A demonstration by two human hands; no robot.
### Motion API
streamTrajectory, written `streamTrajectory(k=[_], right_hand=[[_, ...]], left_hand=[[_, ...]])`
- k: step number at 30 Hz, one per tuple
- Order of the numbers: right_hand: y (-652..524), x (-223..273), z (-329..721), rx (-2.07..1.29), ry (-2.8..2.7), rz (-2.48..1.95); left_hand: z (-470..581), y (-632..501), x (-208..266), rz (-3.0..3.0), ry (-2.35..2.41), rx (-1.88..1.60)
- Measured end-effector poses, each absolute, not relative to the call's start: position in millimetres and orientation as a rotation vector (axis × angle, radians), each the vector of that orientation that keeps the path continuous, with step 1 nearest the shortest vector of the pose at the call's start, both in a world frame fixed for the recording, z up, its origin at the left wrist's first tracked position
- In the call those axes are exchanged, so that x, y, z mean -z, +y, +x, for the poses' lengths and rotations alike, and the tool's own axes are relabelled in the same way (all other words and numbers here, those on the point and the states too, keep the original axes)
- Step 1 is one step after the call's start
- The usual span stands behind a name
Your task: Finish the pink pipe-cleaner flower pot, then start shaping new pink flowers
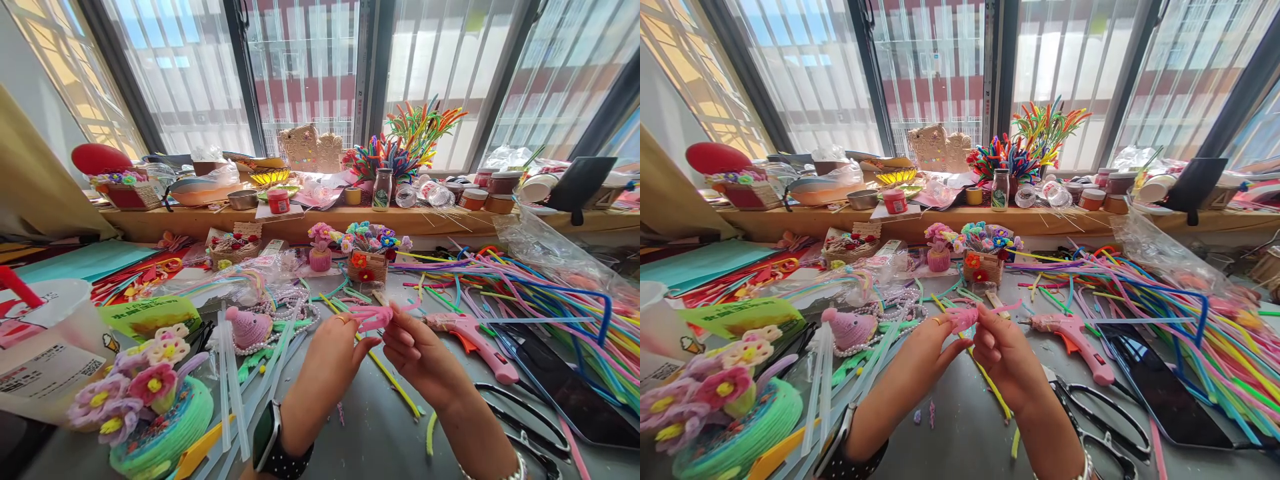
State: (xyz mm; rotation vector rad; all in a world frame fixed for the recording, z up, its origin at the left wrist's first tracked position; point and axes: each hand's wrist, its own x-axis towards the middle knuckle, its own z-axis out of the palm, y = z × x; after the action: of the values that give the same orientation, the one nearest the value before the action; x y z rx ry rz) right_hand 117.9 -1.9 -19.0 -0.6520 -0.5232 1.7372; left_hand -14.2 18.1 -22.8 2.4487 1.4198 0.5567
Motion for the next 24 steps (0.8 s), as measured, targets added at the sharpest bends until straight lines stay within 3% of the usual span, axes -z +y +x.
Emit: streamTrajectory(k=[3, 6, 10, 14, 24], right_hand=[[0, 18, 120, -1.722, -0.473, -0.621], [1, 17, 121, -1.686, -0.441, -0.615], [2, 19, 121, -1.665, -0.462, -0.642], [0, 22, 119, -1.700, -0.468, -0.651], [-4, 21, 115, -1.843, -0.397, -0.553]], left_hand=[[-18, 21, 24, 2.332, 1.658, -0.384], [-21, 22, 22, 2.240, 1.803, -0.586], [-21, 16, 18, 2.292, 1.426, -1.020], [-14, 6, 12, 2.224, 0.933, -1.155], [-10, 6, 11, 2.105, 0.825, -1.351]])
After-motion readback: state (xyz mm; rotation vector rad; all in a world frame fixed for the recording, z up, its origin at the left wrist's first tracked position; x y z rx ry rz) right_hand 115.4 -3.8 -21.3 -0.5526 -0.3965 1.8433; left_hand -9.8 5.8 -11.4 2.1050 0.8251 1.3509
